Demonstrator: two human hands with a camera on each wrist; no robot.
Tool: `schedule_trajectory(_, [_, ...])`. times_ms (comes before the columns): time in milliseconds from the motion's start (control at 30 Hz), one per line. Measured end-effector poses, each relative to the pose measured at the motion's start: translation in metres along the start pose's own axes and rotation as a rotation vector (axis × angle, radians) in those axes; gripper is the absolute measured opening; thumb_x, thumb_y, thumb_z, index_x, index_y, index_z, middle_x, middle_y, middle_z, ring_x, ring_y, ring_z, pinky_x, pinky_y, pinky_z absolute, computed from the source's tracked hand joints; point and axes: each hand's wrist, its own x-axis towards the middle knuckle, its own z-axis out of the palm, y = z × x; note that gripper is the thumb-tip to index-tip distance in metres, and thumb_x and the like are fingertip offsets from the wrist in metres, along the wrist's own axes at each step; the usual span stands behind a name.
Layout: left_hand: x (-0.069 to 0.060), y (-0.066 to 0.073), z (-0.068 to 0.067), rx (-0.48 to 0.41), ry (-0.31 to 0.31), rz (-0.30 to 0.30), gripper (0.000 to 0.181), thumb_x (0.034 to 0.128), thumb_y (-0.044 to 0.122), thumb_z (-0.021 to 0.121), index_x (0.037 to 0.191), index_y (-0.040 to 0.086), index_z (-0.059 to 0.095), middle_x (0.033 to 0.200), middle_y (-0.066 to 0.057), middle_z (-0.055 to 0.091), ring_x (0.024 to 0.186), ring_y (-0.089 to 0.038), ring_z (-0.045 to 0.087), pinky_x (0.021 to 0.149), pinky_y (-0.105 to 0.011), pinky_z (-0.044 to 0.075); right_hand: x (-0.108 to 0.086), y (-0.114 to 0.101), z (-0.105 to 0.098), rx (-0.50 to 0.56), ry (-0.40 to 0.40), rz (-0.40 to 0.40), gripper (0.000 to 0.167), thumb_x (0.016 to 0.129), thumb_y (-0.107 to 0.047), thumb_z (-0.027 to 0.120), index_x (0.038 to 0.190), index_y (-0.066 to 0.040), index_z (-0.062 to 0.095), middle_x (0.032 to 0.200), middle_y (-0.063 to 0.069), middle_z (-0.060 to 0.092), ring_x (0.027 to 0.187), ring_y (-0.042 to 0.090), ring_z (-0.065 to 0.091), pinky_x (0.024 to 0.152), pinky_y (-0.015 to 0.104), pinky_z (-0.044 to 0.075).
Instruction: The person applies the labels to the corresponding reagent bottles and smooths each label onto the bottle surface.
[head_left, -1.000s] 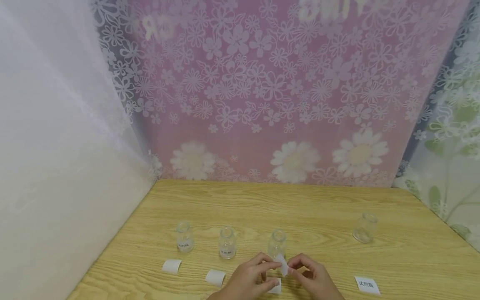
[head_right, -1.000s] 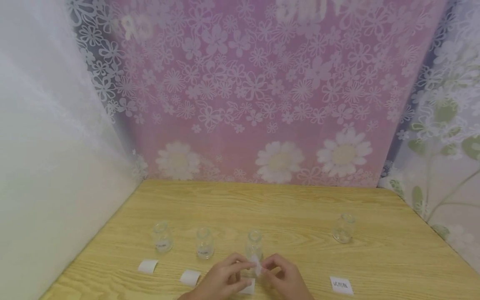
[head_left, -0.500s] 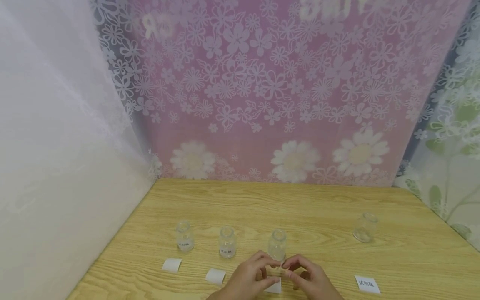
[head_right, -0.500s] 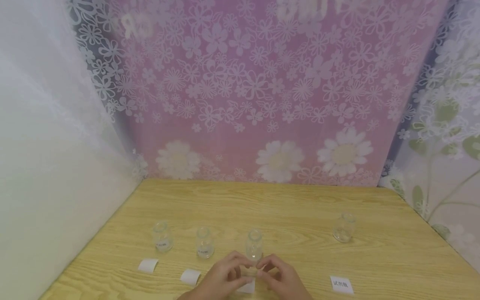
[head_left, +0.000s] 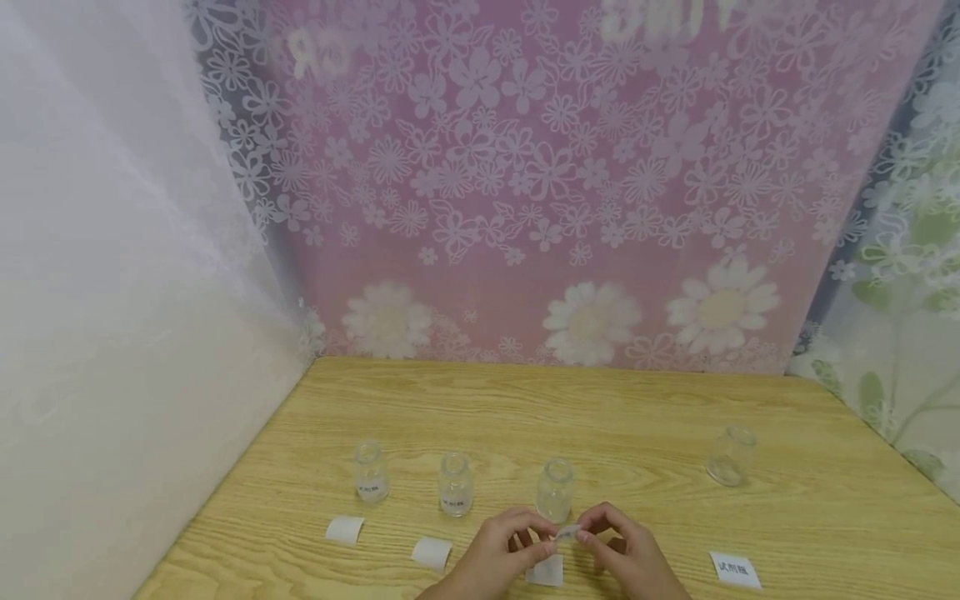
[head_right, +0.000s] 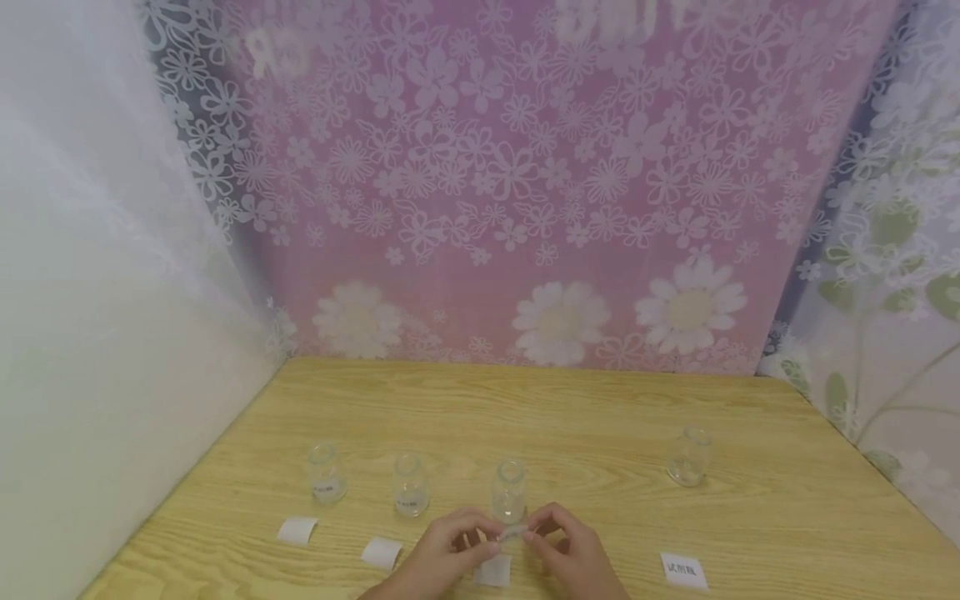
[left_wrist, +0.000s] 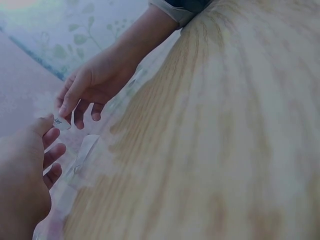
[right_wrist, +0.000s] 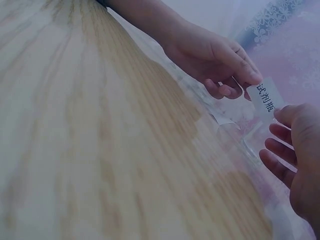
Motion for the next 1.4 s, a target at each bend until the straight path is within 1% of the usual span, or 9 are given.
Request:
schedule_trajectory(167, [0.000, 0.002, 0.001, 0.003, 0.030, -0.033, 0.018, 0.0887, 0.018, 0.062, 0.104, 0.009, 0.065, 0.093, 0.007, 0.062, 0.072, -0.001, 0.052, 0.059, -0.021, 0.048, 0.001, 0.001, 0.001, 0.004, 0.017, -0.029, 0.010, 0.090, -0.013, 0.060, 0.093, -0.004, 0.058, 0.090, 0.005, 0.058, 0.080, 0.014, 0.054, 0.052, 0.030, 0.050])
schedule_trajectory(400, [0.002, -0.001, 0.002, 0.114, 0.023, 0.028, 0.025, 0.0891, 0.019, 0.061, 0.111, 0.006, 0.057, 0.092, 0.005, 0.061, 0.070, 0.002, 0.051, 0.058, -0.019, 0.048, 0.004, 0.005, 0.002, -0.006, 0.023, -0.121, 0.005, 0.089, -0.009, 0.060, 0.092, -0.010, 0.056, 0.097, 0.008, 0.057, 0.083, 0.014, 0.054, 0.053, 0.029, 0.049])
schedule_trajectory(500, [0.003, -0.002, 0.002, 0.131, 0.051, 0.000, 0.023, 0.0895, 0.015, 0.061, 0.110, 0.007, 0.053, 0.092, 0.007, 0.060, 0.071, 0.001, 0.051, 0.058, -0.018, 0.047, 0.005, 0.005, 0.002, -0.021, 0.046, -0.147, 0.006, 0.089, -0.008, 0.061, 0.089, -0.010, 0.055, 0.102, 0.013, 0.054, 0.083, 0.013, 0.054, 0.054, 0.029, 0.049])
schedule_trajectory(567, [0.004, -0.001, 0.002, 0.123, 0.079, -0.044, 0.019, 0.0895, 0.015, 0.061, 0.105, 0.009, 0.052, 0.091, 0.010, 0.058, 0.070, 0.000, 0.051, 0.058, -0.019, 0.047, 0.006, 0.004, 0.002, -0.044, 0.066, -0.157, 0.007, 0.089, -0.008, 0.061, 0.087, -0.011, 0.055, 0.104, 0.015, 0.053, 0.085, 0.012, 0.054, 0.056, 0.028, 0.050])
schedule_trajectory(700, [0.007, 0.000, 0.003, 0.134, 0.108, -0.092, 0.014, 0.0901, 0.024, 0.060, 0.097, 0.012, 0.057, 0.085, 0.013, 0.057, 0.065, 0.001, 0.051, 0.054, -0.018, 0.046, 0.009, 0.003, 0.001, -0.073, 0.091, -0.155, 0.009, 0.088, -0.007, 0.062, 0.084, -0.011, 0.055, 0.108, 0.014, 0.051, 0.090, 0.014, 0.052, 0.061, 0.028, 0.051])
schedule_trajectory(933, [0.013, 0.002, 0.007, 0.269, 0.193, -0.119, 0.011, 0.0897, 0.026, 0.061, 0.091, 0.015, 0.060, 0.073, 0.014, 0.051, 0.056, 0.002, 0.047, 0.048, -0.017, 0.042, 0.015, 0.005, -0.001, -0.088, 0.087, -0.141, 0.009, 0.087, -0.010, 0.064, 0.083, -0.012, 0.056, 0.114, 0.014, 0.048, 0.095, 0.017, 0.049, 0.068, 0.028, 0.051])
schedule_trajectory(1033, [0.013, 0.001, 0.008, 0.329, 0.235, -0.107, 0.010, 0.0880, 0.026, 0.063, 0.088, 0.017, 0.061, 0.076, 0.013, 0.049, 0.061, 0.001, 0.045, 0.050, -0.018, 0.040, 0.016, 0.006, -0.002, -0.094, 0.074, -0.160, 0.009, 0.087, -0.010, 0.064, 0.083, -0.013, 0.056, 0.115, 0.014, 0.047, 0.095, 0.016, 0.049, 0.068, 0.029, 0.051])
schedule_trajectory(1233, [0.014, -0.001, 0.010, 0.430, 0.305, -0.040, 0.007, 0.0864, 0.027, 0.065, 0.082, 0.022, 0.061, 0.096, 0.012, 0.050, 0.084, -0.007, 0.047, 0.062, -0.021, 0.042, 0.018, 0.007, -0.003, -0.116, 0.050, -0.173, 0.010, 0.087, -0.011, 0.063, 0.083, -0.015, 0.056, 0.116, 0.012, 0.047, 0.098, 0.021, 0.048, 0.070, 0.029, 0.049])
schedule_trajectory(1400, [0.015, -0.001, 0.010, 0.431, 0.324, -0.060, 0.007, 0.0849, 0.024, 0.067, 0.081, 0.023, 0.061, 0.109, 0.007, 0.053, 0.095, -0.014, 0.047, 0.065, -0.022, 0.043, 0.020, 0.010, -0.003, -0.127, 0.046, -0.227, 0.011, 0.086, -0.009, 0.065, 0.083, -0.014, 0.056, 0.114, 0.012, 0.047, 0.099, 0.030, 0.050, 0.072, 0.033, 0.051])
